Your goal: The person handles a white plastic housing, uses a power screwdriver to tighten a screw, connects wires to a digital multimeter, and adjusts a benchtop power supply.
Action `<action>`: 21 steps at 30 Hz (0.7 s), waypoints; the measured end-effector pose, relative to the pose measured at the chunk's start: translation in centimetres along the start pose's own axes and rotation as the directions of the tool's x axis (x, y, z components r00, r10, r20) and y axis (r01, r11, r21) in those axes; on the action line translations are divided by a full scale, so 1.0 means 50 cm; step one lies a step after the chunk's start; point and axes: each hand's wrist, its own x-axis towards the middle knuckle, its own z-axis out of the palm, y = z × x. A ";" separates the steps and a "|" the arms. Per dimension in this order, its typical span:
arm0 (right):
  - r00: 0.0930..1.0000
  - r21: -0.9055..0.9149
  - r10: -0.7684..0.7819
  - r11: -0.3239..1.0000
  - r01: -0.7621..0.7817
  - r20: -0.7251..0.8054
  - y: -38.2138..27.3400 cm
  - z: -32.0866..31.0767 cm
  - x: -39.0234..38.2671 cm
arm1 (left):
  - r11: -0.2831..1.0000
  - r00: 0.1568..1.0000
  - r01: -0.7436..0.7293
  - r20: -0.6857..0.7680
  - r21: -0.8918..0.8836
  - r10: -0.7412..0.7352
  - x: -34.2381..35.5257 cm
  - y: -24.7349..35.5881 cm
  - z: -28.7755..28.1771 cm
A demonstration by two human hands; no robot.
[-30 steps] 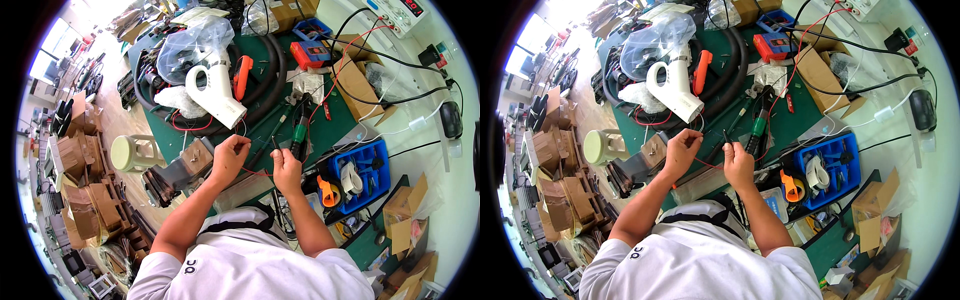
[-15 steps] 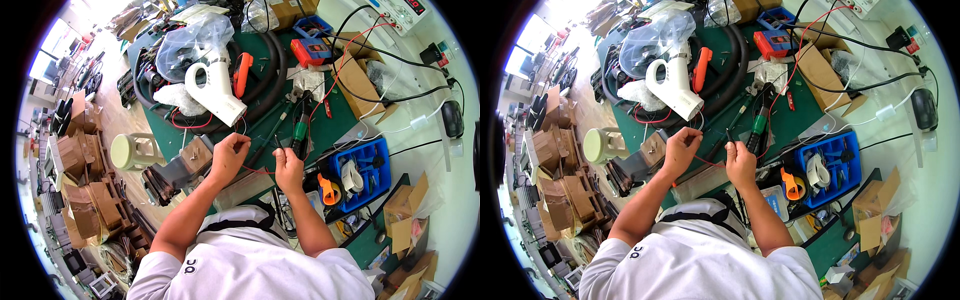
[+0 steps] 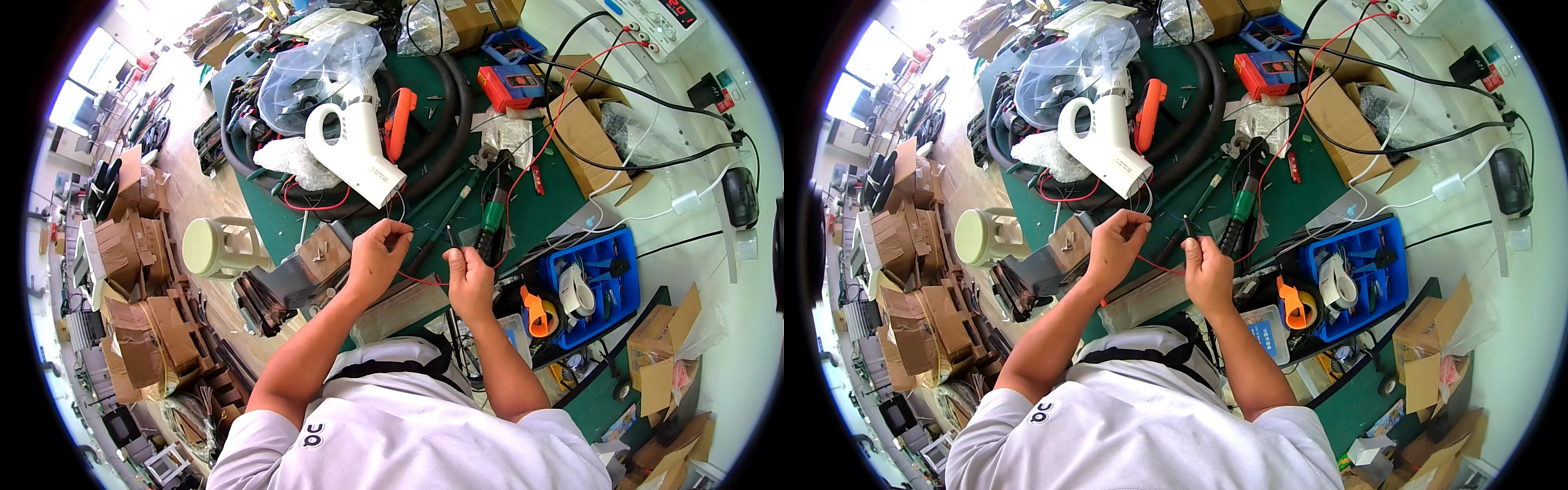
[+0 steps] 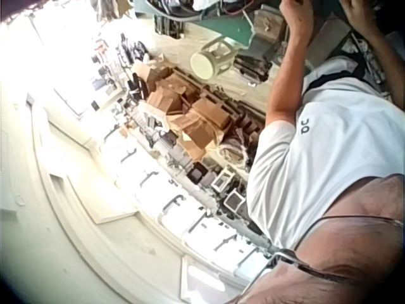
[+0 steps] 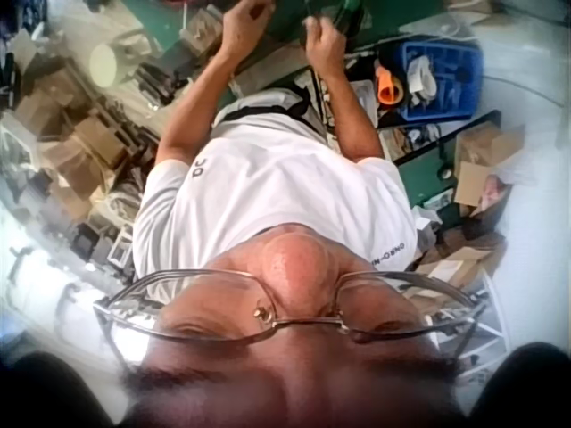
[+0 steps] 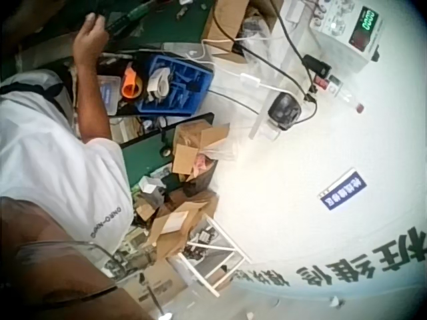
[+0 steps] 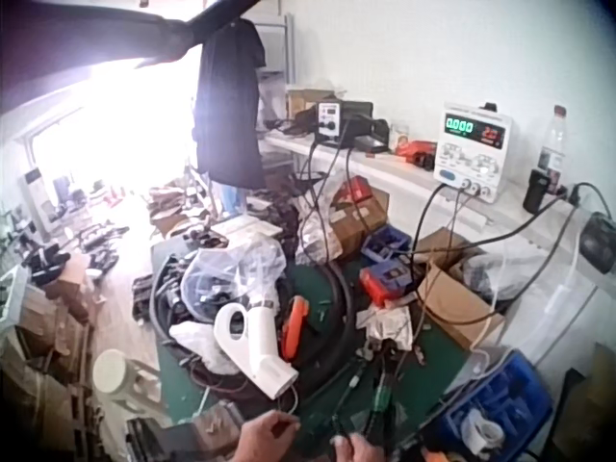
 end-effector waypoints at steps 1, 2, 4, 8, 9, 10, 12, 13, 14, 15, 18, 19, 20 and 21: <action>0.998 0.020 -0.059 0.998 0.059 0.008 -0.004 0.001 0.000 | 1.000 1.000 -0.014 0.001 0.004 0.014 -0.001 0.000 0.002; 0.993 0.041 -0.117 0.992 0.117 0.016 -0.009 0.005 0.000 | 1.000 1.000 -0.028 0.002 0.008 0.028 -0.001 0.000 0.004; 0.980 0.047 -0.190 0.981 0.187 0.065 -0.020 0.005 -0.004 | 1.000 1.000 -0.017 0.006 0.017 0.017 -0.003 0.002 0.003; 0.995 -0.033 -0.030 0.999 0.033 0.094 0.006 0.018 0.021 | 1.000 1.000 -0.022 0.009 -0.008 0.022 -0.006 0.003 0.002; 1.000 -0.045 0.014 0.999 -0.015 -0.020 0.023 0.025 0.034 | 0.999 0.999 -0.033 0.005 0.009 0.033 -0.006 0.005 0.001; 0.998 -0.037 0.004 0.999 -0.006 -0.065 0.037 0.021 0.029 | 0.999 0.999 -0.043 0.000 0.027 0.043 -0.005 0.008 -0.001; 0.996 -0.041 0.072 0.996 -0.075 -0.056 0.030 0.005 0.014 | 0.999 1.000 -0.028 -0.008 0.021 0.028 -0.004 0.007 -0.005; 0.996 -0.034 0.073 0.997 -0.075 -0.053 0.033 0.008 0.008 | 1.000 1.000 -0.002 -0.010 -0.003 0.002 -0.001 0.004 -0.008; 0.996 -0.027 0.074 0.997 -0.075 -0.049 0.039 0.012 0.001 | 0.999 1.000 0.024 -0.012 -0.027 -0.024 -0.001 0.001 -0.010; 0.996 -0.017 0.071 0.997 -0.072 -0.048 0.044 0.013 -0.001 | 0.999 1.000 0.029 -0.010 -0.039 -0.029 -0.001 0.002 -0.009; 0.996 0.005 0.063 0.998 -0.062 -0.065 0.055 0.020 -0.004 | 0.994 0.999 0.051 0.002 -0.096 -0.051 -0.001 -0.001 -0.008; 0.994 0.025 0.053 0.998 -0.051 -0.096 0.060 0.025 -0.007 | 0.990 0.998 0.063 0.010 -0.127 -0.062 0.001 -0.007 -0.008; 0.991 0.044 0.045 0.998 -0.039 -0.127 0.064 0.032 -0.010 | 0.985 0.997 0.074 0.018 -0.158 -0.072 0.004 -0.011 -0.010; 0.987 0.062 0.039 0.998 -0.029 -0.158 0.070 0.038 -0.014 | 0.975 0.998 0.067 0.008 -0.212 -0.066 0.009 -0.013 -0.015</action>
